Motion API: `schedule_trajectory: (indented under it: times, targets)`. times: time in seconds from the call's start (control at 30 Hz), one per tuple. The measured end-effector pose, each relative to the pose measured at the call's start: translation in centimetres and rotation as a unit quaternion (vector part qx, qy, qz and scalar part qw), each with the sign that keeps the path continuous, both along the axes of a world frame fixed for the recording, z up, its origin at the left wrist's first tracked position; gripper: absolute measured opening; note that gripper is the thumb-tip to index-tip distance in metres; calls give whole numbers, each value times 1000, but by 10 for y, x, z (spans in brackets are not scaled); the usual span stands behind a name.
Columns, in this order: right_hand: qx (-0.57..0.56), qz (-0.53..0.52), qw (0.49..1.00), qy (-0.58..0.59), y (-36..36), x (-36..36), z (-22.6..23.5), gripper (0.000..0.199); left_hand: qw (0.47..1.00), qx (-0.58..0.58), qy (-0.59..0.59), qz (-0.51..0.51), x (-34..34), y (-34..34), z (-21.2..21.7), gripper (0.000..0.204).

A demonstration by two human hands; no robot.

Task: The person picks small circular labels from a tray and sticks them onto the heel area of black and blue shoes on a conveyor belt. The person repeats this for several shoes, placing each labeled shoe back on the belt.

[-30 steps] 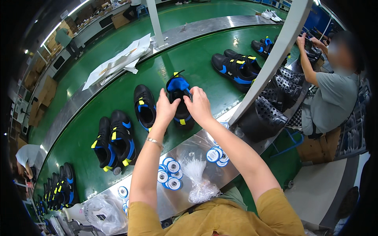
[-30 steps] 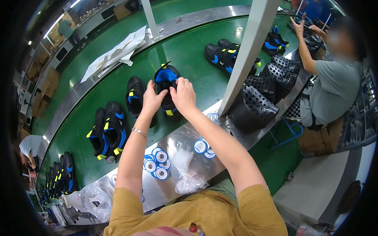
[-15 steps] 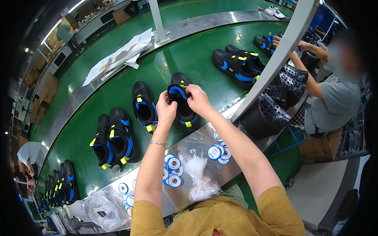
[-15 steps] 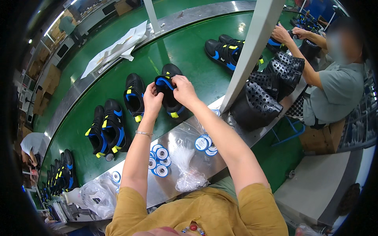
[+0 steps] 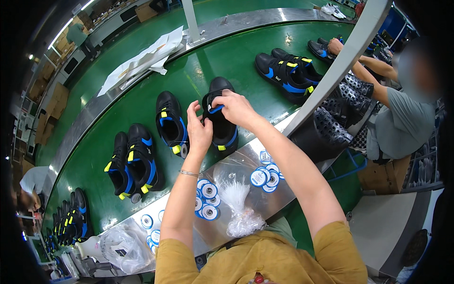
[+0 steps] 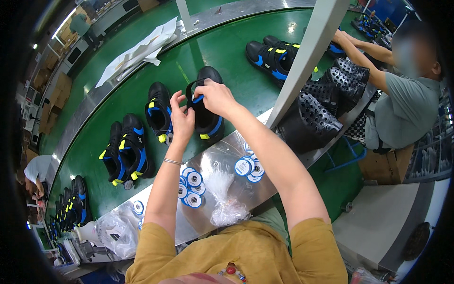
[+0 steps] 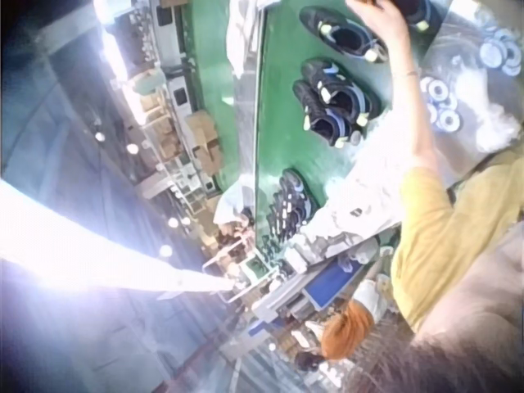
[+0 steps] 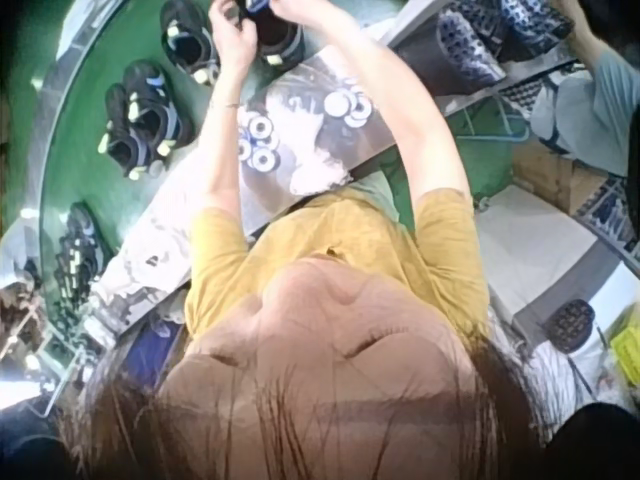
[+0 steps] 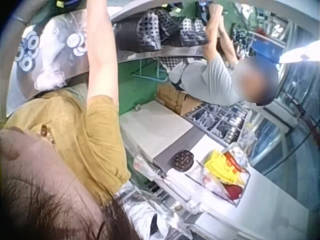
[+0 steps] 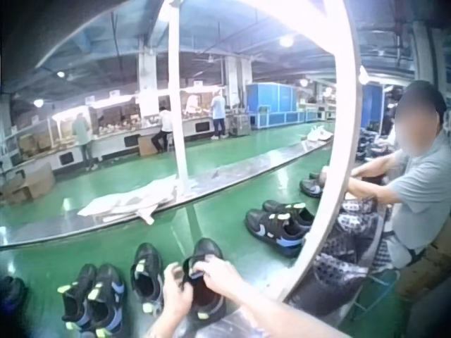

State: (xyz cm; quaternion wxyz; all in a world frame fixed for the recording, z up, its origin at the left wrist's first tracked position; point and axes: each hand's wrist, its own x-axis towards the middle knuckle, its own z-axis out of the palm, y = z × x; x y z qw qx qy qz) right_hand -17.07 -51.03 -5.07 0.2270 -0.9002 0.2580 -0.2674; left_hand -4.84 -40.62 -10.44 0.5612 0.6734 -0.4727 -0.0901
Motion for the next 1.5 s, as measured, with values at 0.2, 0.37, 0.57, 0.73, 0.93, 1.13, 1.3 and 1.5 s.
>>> schedule_trajectory:
  times: [0.2, 0.37, 0.57, 0.73, 0.93, 1.13, 1.3, 1.5]
  targets:
    - [1, 1, 999, 43, -7, -7, -4, 28, 988, 27, -152, 13, -9, -3, 13, 39]
    - [8, 7, 999, 48, 1, -1, 0, 27, 977, 120, -177, 26, -6, 4, 14, 28]
    - [3, 6, 999, 48, 6, 3, 2, 24, 984, 12, -176, 11, 1, 7, 1, 18]
    - [-14, -19, 998, -64, 6, 15, -12, 21, 989, -22, -143, 22, 0, 6, -3, 15]
    - [-57, 3, 998, -31, 11, 26, -13, 19, 996, 25, -80, 29, 4, 14, -5, 17]
    - [-144, 47, 988, 31, 17, 29, -11, 16, 998, 37, -31, 40, 4, 18, 0, 22]
    - [-128, 73, 989, 27, 17, 21, -13, 17, 996, 13, -82, 23, 6, 19, 1, 29]
    - [58, 20, 996, -60, 20, 26, -11, 21, 993, 52, -94, 37, 8, 20, 4, 28]
